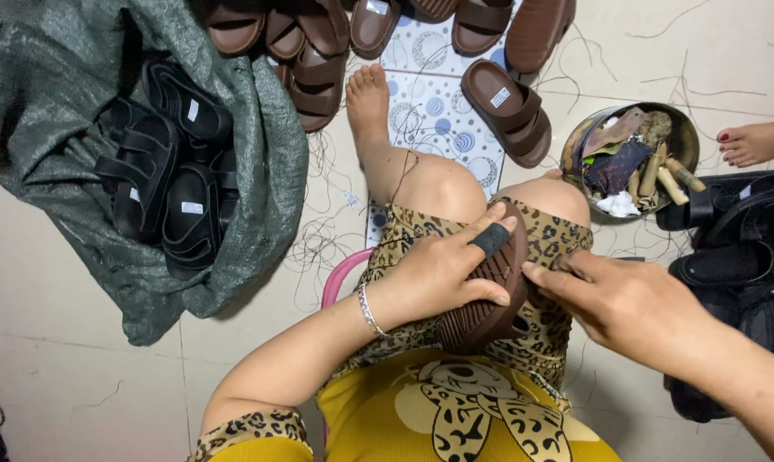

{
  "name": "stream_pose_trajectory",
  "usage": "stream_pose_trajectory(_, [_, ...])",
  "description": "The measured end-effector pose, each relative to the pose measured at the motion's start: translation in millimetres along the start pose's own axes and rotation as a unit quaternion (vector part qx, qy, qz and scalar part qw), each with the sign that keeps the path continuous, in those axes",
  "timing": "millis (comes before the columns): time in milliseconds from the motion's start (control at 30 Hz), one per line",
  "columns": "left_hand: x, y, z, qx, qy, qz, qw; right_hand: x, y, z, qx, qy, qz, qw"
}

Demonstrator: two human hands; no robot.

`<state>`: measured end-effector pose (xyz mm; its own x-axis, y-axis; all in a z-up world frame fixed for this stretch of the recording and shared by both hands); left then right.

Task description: The person sits on the floor and sews a brown sandal using a needle and thread. They hold the sandal on their lap and repeatedly push the needle through the sole and upper, pulling the thread to secure the parts together.

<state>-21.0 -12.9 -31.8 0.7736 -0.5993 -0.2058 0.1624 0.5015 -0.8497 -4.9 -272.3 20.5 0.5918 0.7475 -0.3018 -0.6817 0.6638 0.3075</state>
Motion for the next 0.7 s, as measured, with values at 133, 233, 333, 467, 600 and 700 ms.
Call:
stream_pose_trajectory(133, [0.2,4.3,-5.6,0.014,-0.008,0.008,1.0,5.4,-9.8,4.6,0.005,0.094,-0.01,0.995])
stream_pose_trajectory(233, [0.1,12.8,-11.1,0.009,-0.023,0.004,1.0,7.3,-16.4,3.3,0.006,0.124,-0.013,0.992])
stream_pose_trajectory(333, [2.5,19.0,-15.3,0.016,-0.033,0.007,0.999,10.2,-14.9,3.7,-0.015,0.127,-0.004,0.992])
stream_pose_trajectory(467, [4.7,22.4,-19.0,0.023,-0.053,-0.004,0.998,21.7,-2.2,14.6,0.004,0.101,-0.02,0.995])
stream_pose_trajectory(600, [3.6,24.5,-17.8,0.003,-0.064,-0.028,0.998,38.7,13.5,12.6,-0.028,0.111,-0.005,0.993])
stream_pose_trajectory(700, [-3.8,22.5,-17.8,0.008,-0.113,-0.045,0.993,44.2,22.5,6.7,-0.066,0.126,-0.024,0.99])
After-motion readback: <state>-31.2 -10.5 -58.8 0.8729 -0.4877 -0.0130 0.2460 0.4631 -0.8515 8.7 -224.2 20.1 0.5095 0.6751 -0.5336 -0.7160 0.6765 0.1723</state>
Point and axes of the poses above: each hand's wrist, its own x-axis towards the middle knuckle, its own z-axis out of the back of the hand, y = z × x, the point moved 1 cm from there along x, towards the middle knuckle, and after that the axes turned 3 degrees about -x, right-handed, at the moved point
